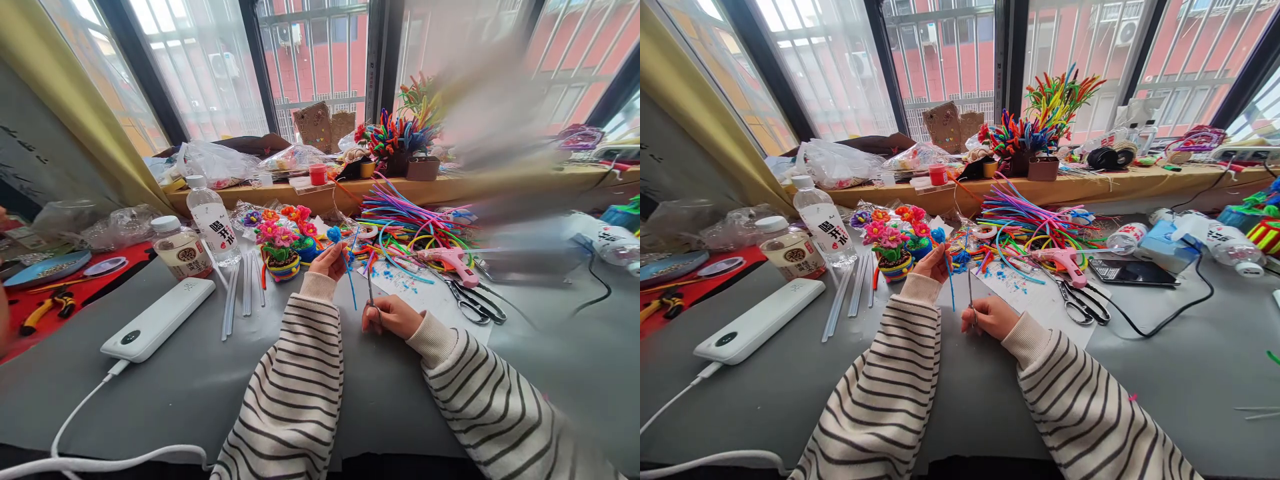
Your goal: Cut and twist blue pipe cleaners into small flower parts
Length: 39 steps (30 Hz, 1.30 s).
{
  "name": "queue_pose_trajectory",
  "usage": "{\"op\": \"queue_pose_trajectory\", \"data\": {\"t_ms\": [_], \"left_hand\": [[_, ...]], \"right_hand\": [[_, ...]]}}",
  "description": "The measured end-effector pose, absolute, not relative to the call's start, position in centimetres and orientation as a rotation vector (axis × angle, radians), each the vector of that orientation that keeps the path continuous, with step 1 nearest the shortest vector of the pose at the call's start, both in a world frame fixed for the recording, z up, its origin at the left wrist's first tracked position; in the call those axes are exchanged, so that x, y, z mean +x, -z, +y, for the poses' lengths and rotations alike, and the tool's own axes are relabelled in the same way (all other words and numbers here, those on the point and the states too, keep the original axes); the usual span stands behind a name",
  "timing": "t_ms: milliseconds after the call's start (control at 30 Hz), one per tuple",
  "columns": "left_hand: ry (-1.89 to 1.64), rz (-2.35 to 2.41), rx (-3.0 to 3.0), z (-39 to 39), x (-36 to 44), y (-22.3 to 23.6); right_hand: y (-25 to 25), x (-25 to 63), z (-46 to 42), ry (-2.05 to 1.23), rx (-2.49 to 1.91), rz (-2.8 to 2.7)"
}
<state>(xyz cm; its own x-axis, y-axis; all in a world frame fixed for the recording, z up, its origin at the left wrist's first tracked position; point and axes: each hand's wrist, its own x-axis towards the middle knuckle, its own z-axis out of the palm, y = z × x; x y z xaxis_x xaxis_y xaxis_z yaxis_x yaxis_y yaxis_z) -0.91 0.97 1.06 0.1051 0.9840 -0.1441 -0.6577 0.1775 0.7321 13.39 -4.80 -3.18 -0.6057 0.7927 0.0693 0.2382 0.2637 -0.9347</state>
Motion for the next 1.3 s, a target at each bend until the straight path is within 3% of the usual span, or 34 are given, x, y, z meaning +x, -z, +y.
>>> {"op": "queue_pose_trajectory", "data": {"t_ms": [433,1300], "left_hand": [[-1.245,0.818,0.549,0.8,-0.1,-1.3],[-1.398,0.853,0.575,0.6,0.4,-0.9]], "right_hand": [[2.9,13.2,-5.2,-1.411,-0.847,-2.118],[3.9,13.5,-4.9,-1.605,-0.955,-1.761]]}}
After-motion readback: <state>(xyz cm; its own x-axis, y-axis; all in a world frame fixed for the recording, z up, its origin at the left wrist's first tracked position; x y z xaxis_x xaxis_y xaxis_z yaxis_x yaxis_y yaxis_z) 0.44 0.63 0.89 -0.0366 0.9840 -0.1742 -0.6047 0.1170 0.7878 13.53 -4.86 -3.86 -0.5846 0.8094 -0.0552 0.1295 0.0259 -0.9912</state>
